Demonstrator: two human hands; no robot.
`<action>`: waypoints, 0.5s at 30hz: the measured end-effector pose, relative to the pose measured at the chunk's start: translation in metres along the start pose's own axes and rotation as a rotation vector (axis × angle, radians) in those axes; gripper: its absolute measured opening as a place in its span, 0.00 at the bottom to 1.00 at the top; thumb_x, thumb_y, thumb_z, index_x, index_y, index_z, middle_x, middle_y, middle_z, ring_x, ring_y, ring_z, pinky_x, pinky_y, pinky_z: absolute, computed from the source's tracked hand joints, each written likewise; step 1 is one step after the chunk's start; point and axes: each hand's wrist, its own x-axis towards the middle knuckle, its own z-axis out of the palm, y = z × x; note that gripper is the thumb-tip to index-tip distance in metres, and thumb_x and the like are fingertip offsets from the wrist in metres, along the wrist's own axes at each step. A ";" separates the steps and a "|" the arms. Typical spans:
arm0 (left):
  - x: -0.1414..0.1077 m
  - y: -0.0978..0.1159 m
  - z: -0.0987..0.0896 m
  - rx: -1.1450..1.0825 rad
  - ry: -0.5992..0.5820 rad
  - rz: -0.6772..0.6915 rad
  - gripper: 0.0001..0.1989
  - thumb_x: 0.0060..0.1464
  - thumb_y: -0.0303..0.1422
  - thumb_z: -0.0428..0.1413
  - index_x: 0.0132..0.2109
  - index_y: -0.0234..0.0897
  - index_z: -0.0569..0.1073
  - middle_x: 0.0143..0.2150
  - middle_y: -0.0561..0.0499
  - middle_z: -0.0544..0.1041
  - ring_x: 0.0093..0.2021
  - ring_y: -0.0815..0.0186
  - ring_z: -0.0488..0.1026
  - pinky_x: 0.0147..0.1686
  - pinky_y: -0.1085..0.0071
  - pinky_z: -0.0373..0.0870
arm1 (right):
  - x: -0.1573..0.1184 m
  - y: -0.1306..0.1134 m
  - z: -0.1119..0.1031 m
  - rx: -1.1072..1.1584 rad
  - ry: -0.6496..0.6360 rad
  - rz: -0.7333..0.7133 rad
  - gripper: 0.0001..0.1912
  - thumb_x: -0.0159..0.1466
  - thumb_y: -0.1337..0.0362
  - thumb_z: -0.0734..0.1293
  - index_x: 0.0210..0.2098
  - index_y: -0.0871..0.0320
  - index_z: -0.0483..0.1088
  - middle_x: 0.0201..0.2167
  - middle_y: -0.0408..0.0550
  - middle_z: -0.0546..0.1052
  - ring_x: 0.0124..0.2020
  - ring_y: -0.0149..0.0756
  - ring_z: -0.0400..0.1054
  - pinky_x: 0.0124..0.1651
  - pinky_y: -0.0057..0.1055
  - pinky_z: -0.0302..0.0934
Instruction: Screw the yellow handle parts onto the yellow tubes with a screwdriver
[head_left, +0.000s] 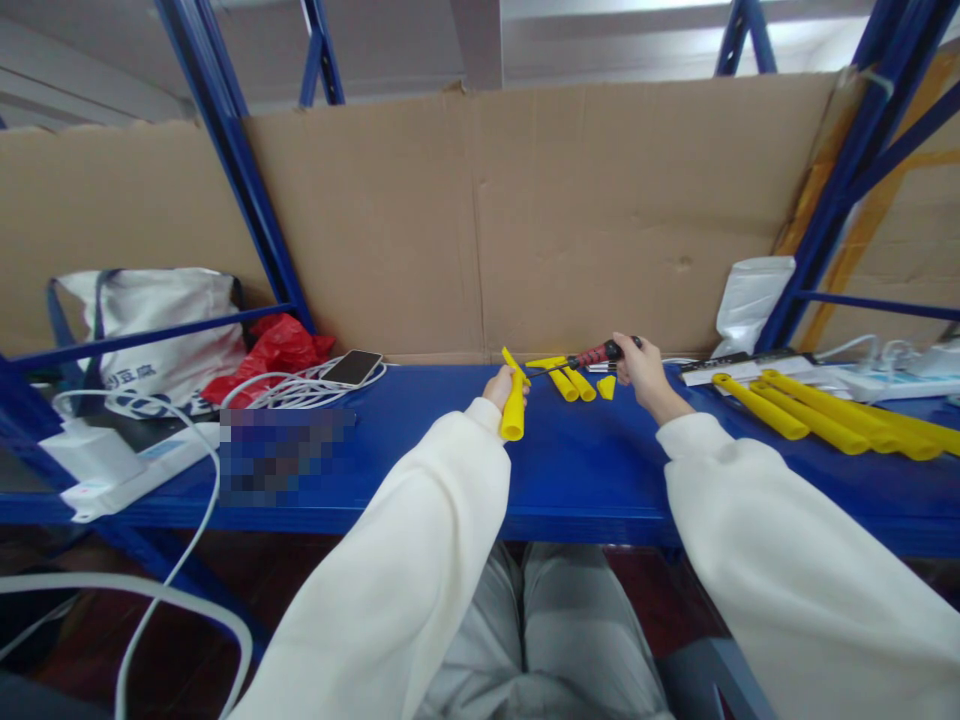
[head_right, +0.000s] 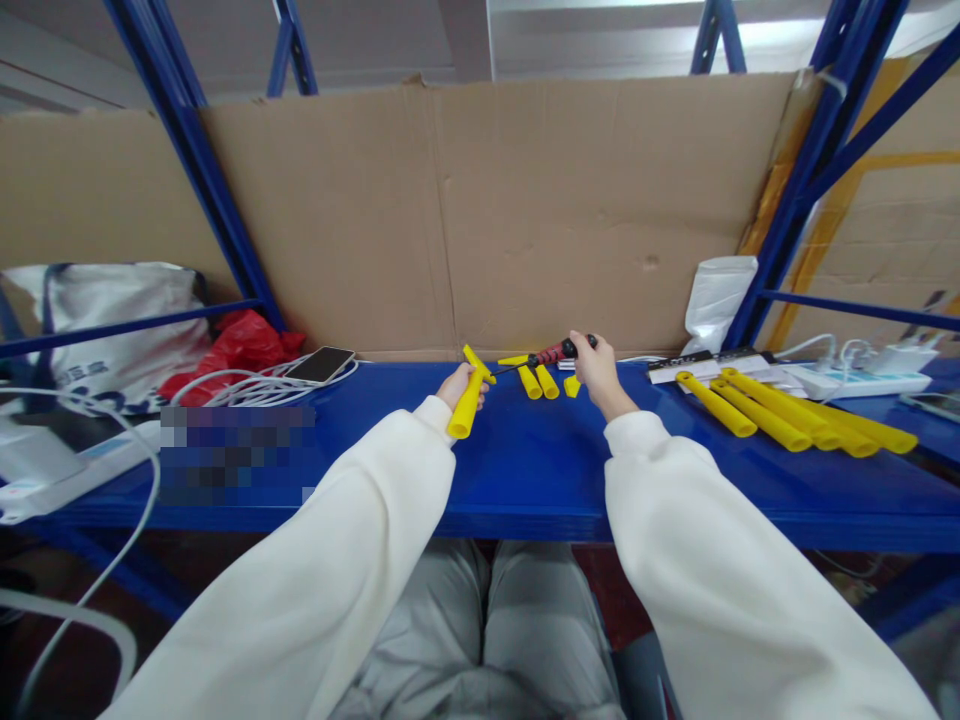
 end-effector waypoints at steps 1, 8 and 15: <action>-0.002 0.002 0.002 0.008 0.024 -0.014 0.15 0.67 0.43 0.48 0.45 0.35 0.69 0.17 0.58 0.63 0.11 0.71 0.55 0.13 0.76 0.52 | 0.000 -0.001 0.000 0.006 -0.001 0.008 0.19 0.58 0.55 0.75 0.28 0.52 0.60 0.12 0.32 0.58 0.11 0.26 0.51 0.11 0.23 0.43; -0.014 0.008 0.011 0.089 0.036 -0.065 0.15 0.68 0.36 0.40 0.45 0.34 0.69 0.16 0.57 0.62 0.11 0.70 0.55 0.12 0.76 0.52 | -0.002 -0.004 0.001 0.019 0.058 0.037 0.21 0.60 0.50 0.73 0.28 0.51 0.58 0.12 0.33 0.58 0.11 0.26 0.51 0.11 0.24 0.43; -0.007 0.003 0.008 0.093 -0.019 -0.030 0.15 0.66 0.41 0.47 0.46 0.34 0.70 0.19 0.56 0.66 0.12 0.70 0.57 0.14 0.75 0.55 | 0.005 -0.003 -0.004 0.058 0.076 0.098 0.16 0.62 0.54 0.70 0.29 0.52 0.59 0.12 0.33 0.60 0.11 0.26 0.52 0.11 0.23 0.44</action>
